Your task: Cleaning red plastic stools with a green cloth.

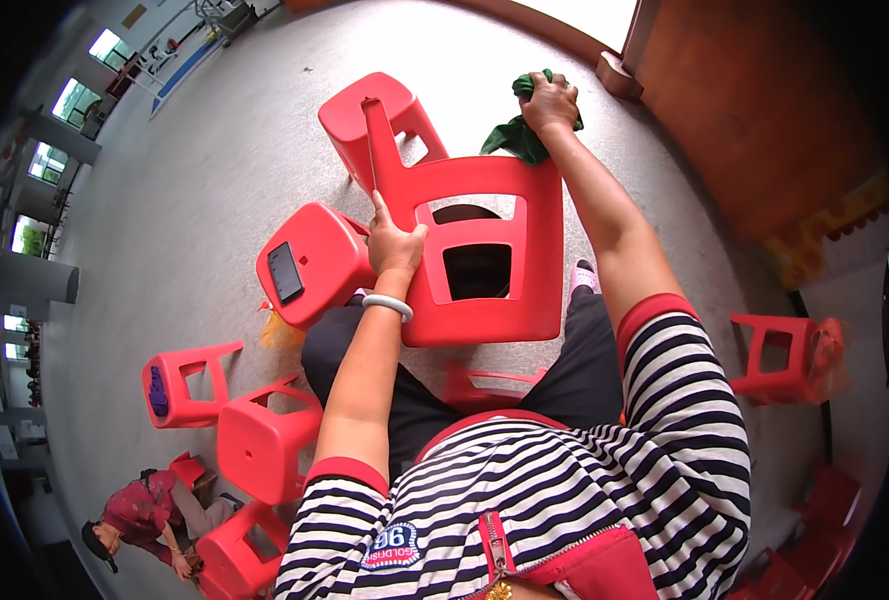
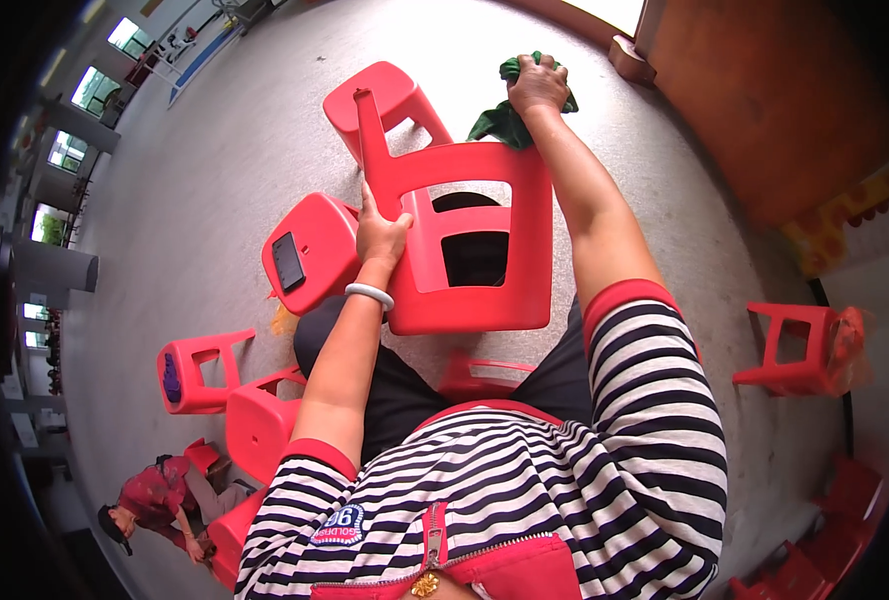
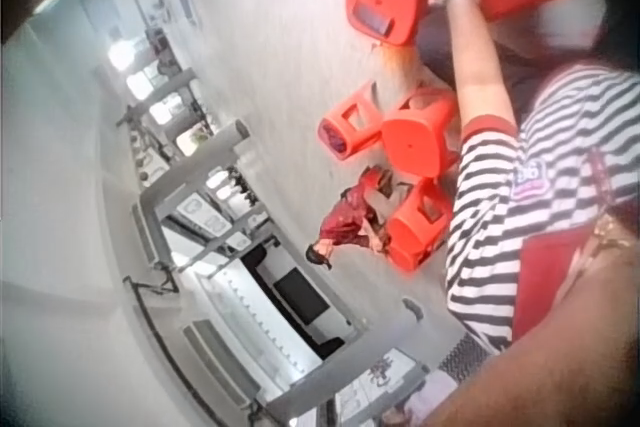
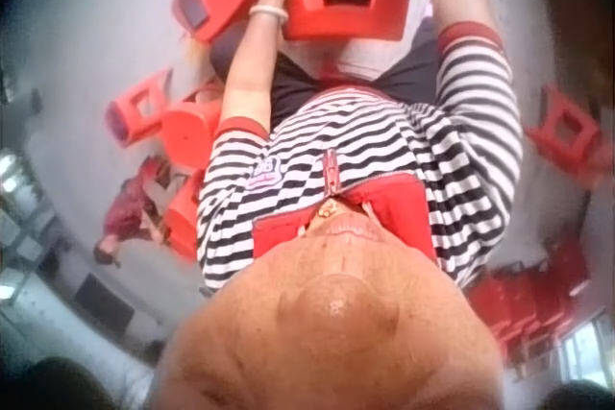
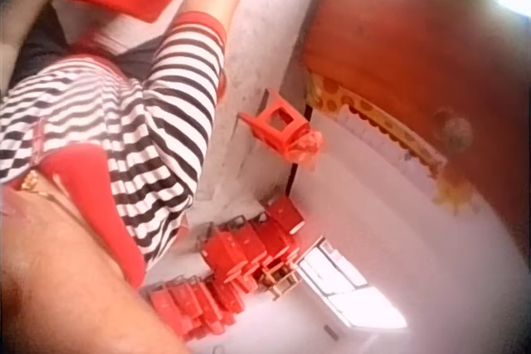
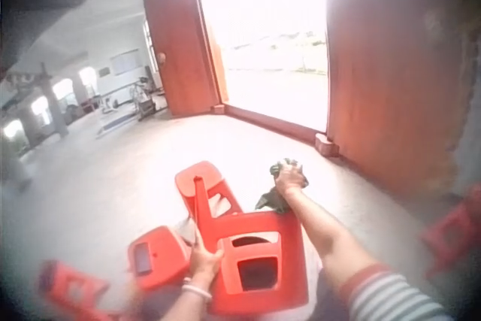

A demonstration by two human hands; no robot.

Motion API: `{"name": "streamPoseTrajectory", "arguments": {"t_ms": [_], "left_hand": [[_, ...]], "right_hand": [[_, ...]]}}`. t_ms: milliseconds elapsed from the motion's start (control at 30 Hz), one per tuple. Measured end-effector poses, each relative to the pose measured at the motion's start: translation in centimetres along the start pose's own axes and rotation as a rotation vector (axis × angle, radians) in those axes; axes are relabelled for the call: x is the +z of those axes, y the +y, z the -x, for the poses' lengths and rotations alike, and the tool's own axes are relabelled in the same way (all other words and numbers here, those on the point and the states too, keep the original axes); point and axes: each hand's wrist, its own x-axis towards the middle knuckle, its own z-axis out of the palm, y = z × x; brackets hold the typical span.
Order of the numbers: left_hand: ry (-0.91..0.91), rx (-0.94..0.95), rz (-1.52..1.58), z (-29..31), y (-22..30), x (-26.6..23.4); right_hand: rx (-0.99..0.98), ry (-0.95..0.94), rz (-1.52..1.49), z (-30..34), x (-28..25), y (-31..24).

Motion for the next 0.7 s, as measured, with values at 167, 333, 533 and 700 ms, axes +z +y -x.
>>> {"name": "streamPoseTrajectory", "arguments": {"t_ms": [167,333,533,700], "left_hand": [[0.042,-0.025,0.011,0.3,-0.8,-0.4],[0.029,-0.036,-0.033,0.2,0.2,-0.1],[0.055,-0.061,-0.034,-0.2,0.2,0.2],[0.035,-0.091,-0.049,0.0,0.5,0.0]], "right_hand": [[-0.105,0.023,-0.075,3.9,-0.1,-0.2],[-0.159,0.032,-0.184,11.2,-1.8,3.4],[-0.214,0.051,-0.28,23.7,-6.4,4.1],[-0.28,0.103,-0.339,33.2,-9.1,4.7]]}}
